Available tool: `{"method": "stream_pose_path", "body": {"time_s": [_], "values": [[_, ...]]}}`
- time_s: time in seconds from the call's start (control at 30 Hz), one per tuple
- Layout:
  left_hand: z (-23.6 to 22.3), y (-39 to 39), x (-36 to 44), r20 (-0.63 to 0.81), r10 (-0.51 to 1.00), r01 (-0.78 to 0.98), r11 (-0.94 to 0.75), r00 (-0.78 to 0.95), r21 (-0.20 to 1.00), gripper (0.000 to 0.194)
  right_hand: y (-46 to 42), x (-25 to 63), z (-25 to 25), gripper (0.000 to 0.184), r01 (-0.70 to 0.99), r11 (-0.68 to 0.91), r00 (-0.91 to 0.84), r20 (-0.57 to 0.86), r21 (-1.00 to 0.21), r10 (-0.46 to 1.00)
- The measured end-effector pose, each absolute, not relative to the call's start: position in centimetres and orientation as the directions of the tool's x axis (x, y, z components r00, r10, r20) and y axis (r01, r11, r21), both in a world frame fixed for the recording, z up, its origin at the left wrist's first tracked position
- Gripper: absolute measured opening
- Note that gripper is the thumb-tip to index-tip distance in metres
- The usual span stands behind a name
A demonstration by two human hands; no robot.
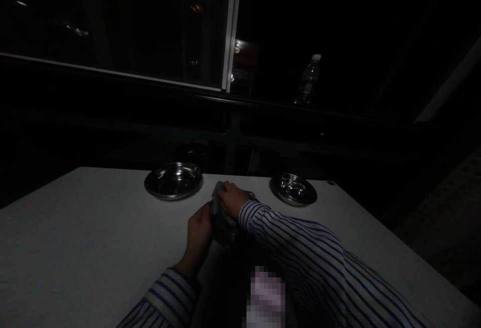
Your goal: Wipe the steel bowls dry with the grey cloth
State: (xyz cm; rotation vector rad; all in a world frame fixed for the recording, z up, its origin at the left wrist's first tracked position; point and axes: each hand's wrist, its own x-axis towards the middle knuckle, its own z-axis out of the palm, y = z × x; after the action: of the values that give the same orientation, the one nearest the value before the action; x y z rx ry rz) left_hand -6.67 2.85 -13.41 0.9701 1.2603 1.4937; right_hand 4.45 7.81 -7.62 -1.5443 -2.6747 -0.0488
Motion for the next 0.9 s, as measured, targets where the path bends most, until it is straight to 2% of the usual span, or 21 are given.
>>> {"method": "stream_pose_path", "body": {"time_s": [0.07, 0.17, 0.47, 0.57, 0.77, 0.9], "values": [[-13.3, 2.9, -6.8, 0.0, 0.962, -0.122, -0.034, -0.272, 0.992, 0.036, 7.7, 3.6, -7.6, 0.025, 0.784, 0.62, -0.621, 0.026, 0.029, 0.784], [-13.0, 2.8, -7.0, 0.028, 0.948, -0.055, -0.048, -0.316, 0.997, 0.031, 8.7, 3.5, -7.4, 0.029, 0.735, 0.675, -0.674, -0.04, 0.071, 0.738], [-12.8, 2.7, -6.8, 0.041, 0.934, -0.007, -0.047, -0.354, 0.999, 0.028, 8.7, 10.1, -6.7, 0.026, 0.88, 0.439, -0.418, -0.145, 0.18, 0.897], [-12.7, 2.7, -6.7, 0.035, 0.928, -0.004, -0.039, -0.37, 0.999, 0.028, 6.1, 11.4, -6.5, 0.028, 0.904, 0.393, -0.376, -0.125, 0.171, 0.918], [-12.5, 2.5, -6.4, 0.038, 0.915, 0.001, -0.041, -0.401, 0.999, 0.028, 0.2, 12.7, -6.6, 0.025, 0.922, 0.379, -0.376, -0.043, 0.078, 0.926], [-12.6, 2.5, -6.3, 0.031, 0.904, 0.001, -0.034, -0.427, 0.999, 0.028, -2.6, 12.5, -8.1, 0.036, 0.925, 0.376, -0.378, 0.037, 0.052, 0.925]]}}
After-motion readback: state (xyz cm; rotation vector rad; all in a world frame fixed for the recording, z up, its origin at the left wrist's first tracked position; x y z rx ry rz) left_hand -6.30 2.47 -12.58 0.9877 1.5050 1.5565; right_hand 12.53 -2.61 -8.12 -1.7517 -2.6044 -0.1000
